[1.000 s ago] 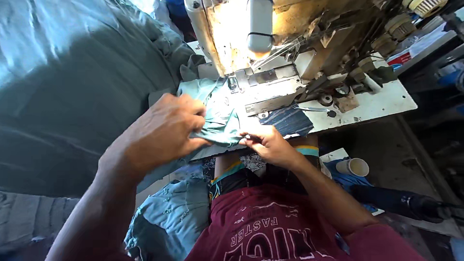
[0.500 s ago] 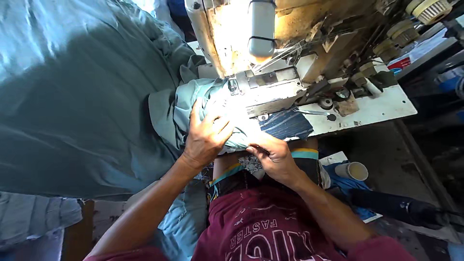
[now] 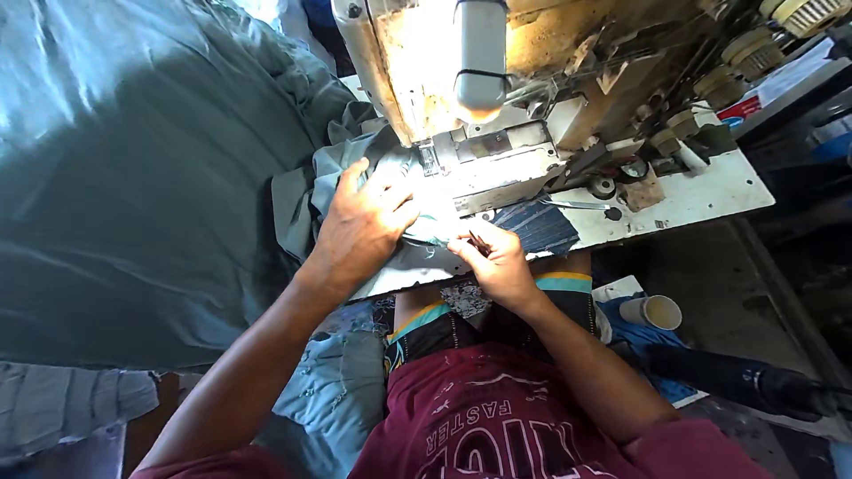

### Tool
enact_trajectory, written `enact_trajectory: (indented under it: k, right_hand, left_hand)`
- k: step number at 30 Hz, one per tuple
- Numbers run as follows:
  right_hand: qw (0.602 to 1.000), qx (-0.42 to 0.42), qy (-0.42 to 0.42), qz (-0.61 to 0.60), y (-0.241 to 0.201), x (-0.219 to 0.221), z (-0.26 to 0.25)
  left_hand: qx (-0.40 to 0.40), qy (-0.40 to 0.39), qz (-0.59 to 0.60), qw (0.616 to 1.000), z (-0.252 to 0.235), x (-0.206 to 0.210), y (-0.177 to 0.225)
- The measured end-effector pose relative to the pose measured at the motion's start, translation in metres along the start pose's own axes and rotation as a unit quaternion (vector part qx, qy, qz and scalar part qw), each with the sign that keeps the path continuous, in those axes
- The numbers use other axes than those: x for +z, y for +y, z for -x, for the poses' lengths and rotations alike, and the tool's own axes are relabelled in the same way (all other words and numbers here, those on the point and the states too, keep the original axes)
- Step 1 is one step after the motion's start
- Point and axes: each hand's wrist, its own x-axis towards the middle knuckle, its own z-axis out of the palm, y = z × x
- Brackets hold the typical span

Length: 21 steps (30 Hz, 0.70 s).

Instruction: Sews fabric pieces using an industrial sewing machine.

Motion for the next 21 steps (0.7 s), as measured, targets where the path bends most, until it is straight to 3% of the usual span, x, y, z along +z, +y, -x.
enact_trajectory:
  k: [5,14,18,21]
  right_hand:
    - [0.999,-0.039,0.003,-0.008,0.003,0.007,-0.026]
    - [0.999,-0.048,0.016,0.008,0.011,0.006,-0.037]
    - [0.998,-0.049,-0.03,0.036,0.003,-0.002,-0.039]
    - [0.984,-0.106,-0.138,0.042,-0.016,-0.013,-0.04]
  left_hand:
    - [0.004,0.03,-0.001,1.0,-0.006,0.006,-0.027]
    - [-0.096,-0.116,0.02,0.988,0.019,-0.058,-0.068]
    - [-0.025,-0.058,0.073,0.995,0.033,-0.083,-0.05]
    - [0.053,-0.017,0.156,0.986,0.036,-0.082,-0.011]
